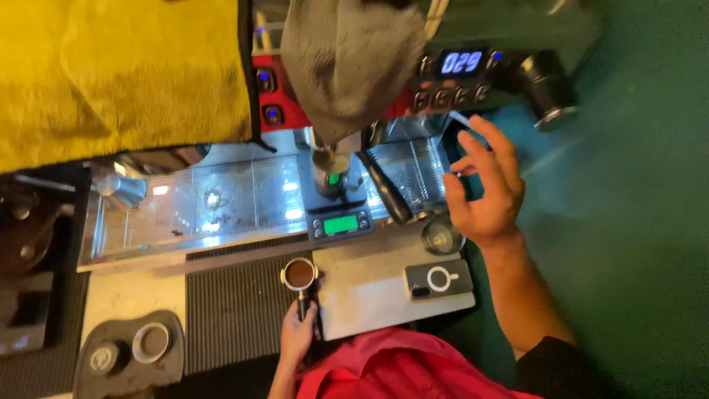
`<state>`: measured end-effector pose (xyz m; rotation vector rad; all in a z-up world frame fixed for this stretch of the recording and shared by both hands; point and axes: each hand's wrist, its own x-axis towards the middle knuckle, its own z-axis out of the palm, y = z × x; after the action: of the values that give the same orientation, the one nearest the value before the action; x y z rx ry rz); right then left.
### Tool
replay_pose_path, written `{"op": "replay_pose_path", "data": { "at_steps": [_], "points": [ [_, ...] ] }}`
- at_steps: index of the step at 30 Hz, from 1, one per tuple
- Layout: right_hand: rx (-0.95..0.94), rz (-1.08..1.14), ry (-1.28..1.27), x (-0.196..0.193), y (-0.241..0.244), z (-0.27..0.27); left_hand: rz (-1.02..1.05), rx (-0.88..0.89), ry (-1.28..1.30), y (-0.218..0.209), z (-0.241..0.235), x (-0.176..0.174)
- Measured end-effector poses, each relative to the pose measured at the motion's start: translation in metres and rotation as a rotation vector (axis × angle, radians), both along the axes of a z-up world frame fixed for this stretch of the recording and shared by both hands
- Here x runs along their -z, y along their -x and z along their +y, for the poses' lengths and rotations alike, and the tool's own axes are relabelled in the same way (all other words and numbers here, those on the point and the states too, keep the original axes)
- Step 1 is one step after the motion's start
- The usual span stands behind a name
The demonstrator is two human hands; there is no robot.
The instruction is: The person prepares espresso by scooping ground coffee into a portafilter, leveling the grounds with a spoon, and tamping the coffee. They then insert the portafilter into the espresso machine to brew the shot. This process is repeated multiple times throughout the video.
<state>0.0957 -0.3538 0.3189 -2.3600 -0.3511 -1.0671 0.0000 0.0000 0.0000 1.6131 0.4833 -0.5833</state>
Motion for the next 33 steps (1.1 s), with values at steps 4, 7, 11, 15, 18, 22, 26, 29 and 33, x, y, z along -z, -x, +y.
{"op": "replay_pose_path", "data": {
  "at_steps": [4,7,11,15,18,22,26,29,33],
  "points": [
    [0.147,-0.179,0.156,-0.032,0.045,0.024,-0.117,0.025,0.086,0.007,0.01,0.041],
    [0.214,-0.214,0.164,-0.034,0.038,0.025,-0.123,-0.004,0.112,0.006,0.011,0.054],
    [0.309,0.085,0.123,-0.037,0.034,0.029,-0.106,-0.016,0.117,0.005,0.011,0.06],
    [-0.039,-0.029,-0.133,-0.03,0.065,0.038,-0.136,0.02,0.078,0.005,0.012,0.055],
    [-0.206,-0.262,-0.247,0.033,0.088,0.054,-0.08,0.002,0.157,0.007,0.013,0.038],
    [-0.319,0.074,-0.401,0.148,0.121,0.117,-0.083,-0.145,0.304,0.015,0.017,0.043],
    [-0.259,1.099,-0.707,0.277,0.124,0.178,-0.111,-0.112,0.202,0.016,0.03,-0.016],
    [-0.531,1.448,-0.814,0.278,0.118,0.225,-0.293,0.03,0.072,0.004,0.052,-0.054],
    [-0.75,1.334,-1.104,0.264,0.088,0.272,-0.649,0.187,0.122,-0.029,0.093,-0.093]
  ]
}}
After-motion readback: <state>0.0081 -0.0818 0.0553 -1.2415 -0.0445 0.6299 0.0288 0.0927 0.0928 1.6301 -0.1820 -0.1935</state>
